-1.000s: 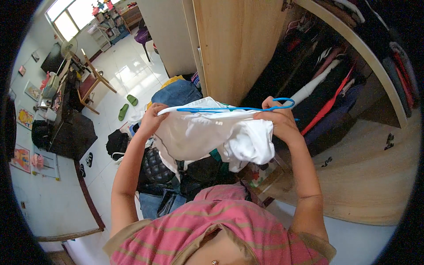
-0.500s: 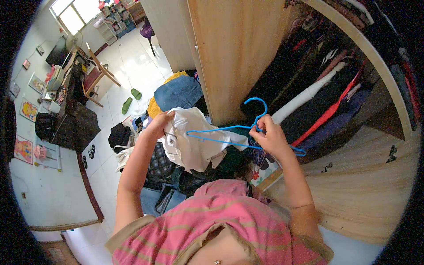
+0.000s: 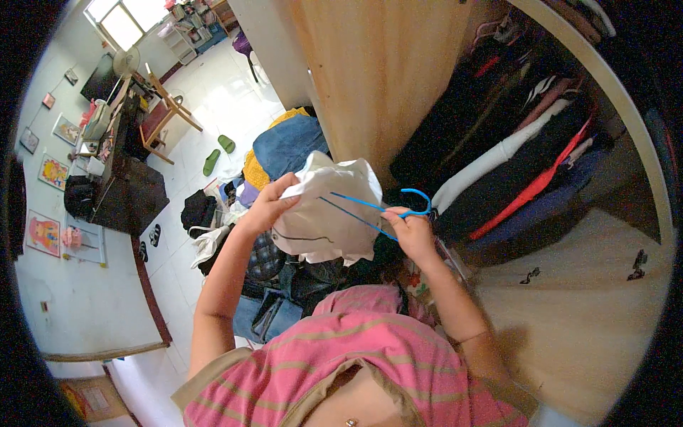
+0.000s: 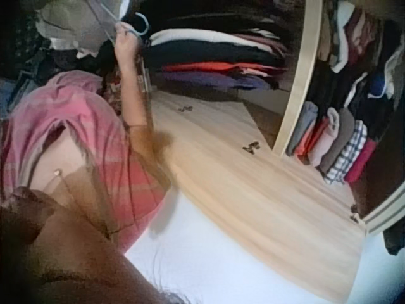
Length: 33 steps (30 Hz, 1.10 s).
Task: The person hangs several pieces of clothing including shirts, a sweatshirt, and a light jacket on hangers and places them in a closet.
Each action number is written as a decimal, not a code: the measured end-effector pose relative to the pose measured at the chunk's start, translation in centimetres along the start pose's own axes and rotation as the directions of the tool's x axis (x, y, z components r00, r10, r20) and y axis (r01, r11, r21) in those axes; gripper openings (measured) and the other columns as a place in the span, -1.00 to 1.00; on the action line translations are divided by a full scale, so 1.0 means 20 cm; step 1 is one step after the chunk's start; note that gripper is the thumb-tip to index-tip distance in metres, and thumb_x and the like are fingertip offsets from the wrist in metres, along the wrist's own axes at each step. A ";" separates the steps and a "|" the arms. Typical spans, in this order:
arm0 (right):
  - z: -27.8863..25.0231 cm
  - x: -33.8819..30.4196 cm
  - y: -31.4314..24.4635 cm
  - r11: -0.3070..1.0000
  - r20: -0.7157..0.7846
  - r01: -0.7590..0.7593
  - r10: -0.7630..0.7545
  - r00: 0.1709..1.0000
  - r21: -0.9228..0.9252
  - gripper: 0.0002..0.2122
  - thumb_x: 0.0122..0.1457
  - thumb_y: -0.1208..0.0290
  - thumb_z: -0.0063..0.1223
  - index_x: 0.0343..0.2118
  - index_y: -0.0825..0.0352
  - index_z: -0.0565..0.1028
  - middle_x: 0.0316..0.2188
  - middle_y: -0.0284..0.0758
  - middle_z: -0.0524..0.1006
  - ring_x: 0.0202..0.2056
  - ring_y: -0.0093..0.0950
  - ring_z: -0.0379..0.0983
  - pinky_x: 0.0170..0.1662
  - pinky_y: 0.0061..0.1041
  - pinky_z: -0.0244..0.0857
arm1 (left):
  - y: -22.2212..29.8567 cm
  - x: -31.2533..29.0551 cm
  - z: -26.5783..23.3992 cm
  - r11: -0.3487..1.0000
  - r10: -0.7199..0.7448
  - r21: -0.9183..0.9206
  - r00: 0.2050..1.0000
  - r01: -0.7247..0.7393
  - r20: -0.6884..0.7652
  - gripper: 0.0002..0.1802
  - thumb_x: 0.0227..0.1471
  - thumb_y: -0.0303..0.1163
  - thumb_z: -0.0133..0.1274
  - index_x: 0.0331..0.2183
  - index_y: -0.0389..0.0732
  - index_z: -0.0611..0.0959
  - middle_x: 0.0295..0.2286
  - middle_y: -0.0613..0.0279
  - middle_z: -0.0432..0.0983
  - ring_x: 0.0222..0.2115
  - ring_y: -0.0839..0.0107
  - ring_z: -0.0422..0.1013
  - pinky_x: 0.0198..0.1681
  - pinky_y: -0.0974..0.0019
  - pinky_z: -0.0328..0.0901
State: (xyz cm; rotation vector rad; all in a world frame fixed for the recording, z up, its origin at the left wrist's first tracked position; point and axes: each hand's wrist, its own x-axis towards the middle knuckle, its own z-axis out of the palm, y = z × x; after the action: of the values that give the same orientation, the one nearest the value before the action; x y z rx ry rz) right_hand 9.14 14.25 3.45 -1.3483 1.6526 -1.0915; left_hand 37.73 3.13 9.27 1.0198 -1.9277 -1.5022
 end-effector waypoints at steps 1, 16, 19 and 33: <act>0.04 0.02 0.02 0.994 -0.016 0.062 -0.061 0.998 0.088 -0.80 0.13 0.34 0.04 -0.35 0.40 0.55 -0.53 -0.37 0.54 -0.50 -0.59 0.39 -0.40 -0.56 0.27 | 0.04 0.00 0.02 0.964 0.158 0.217 0.987 -0.157 0.011 -0.82 -0.08 -0.52 0.02 -0.34 -0.22 0.43 -0.38 0.29 0.35 -0.32 0.43 0.29 -0.20 0.37 0.20; 0.07 0.15 -0.19 0.829 -0.082 0.296 -0.293 0.953 0.474 -0.80 0.15 0.34 0.04 -0.34 0.41 0.52 -0.55 -0.39 0.50 -0.49 -0.58 0.36 -0.38 -0.56 0.24 | 0.23 -0.19 0.19 0.561 0.439 0.782 0.898 -0.271 -0.003 -0.71 -0.28 -0.35 0.16 -0.38 -0.12 0.50 -0.34 0.28 0.47 -0.34 0.23 0.36 -0.30 0.21 0.23; 0.07 0.14 -0.24 0.836 -0.039 0.402 -0.419 0.907 0.374 -0.81 0.14 0.40 0.06 -0.29 0.44 0.52 -0.48 -0.36 0.54 -0.42 -0.60 0.40 -0.32 -0.60 0.28 | 0.21 -0.20 0.20 0.612 0.462 0.778 0.862 -0.138 -0.211 -0.70 -0.21 -0.31 0.19 -0.37 -0.14 0.49 -0.42 0.25 0.45 -0.35 0.20 0.36 -0.31 0.16 0.22; 0.09 0.26 -0.36 0.939 0.182 0.291 -0.324 0.928 0.185 -0.78 -0.01 0.35 0.18 -0.34 0.38 0.51 -0.45 -0.20 0.51 -0.37 -0.33 0.45 -0.30 -0.43 0.30 | 0.44 -0.04 0.17 0.486 0.262 0.870 0.964 -0.083 -0.054 -0.73 -0.07 -0.25 0.12 -0.39 -0.24 0.52 -0.51 0.08 0.40 -0.52 0.09 0.39 -0.50 0.21 0.27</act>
State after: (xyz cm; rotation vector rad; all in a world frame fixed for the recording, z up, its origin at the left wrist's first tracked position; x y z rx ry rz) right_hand 12.51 8.26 9.29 -1.5960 1.2031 -1.1830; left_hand 33.39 6.89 16.77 1.2111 -2.5788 -0.1813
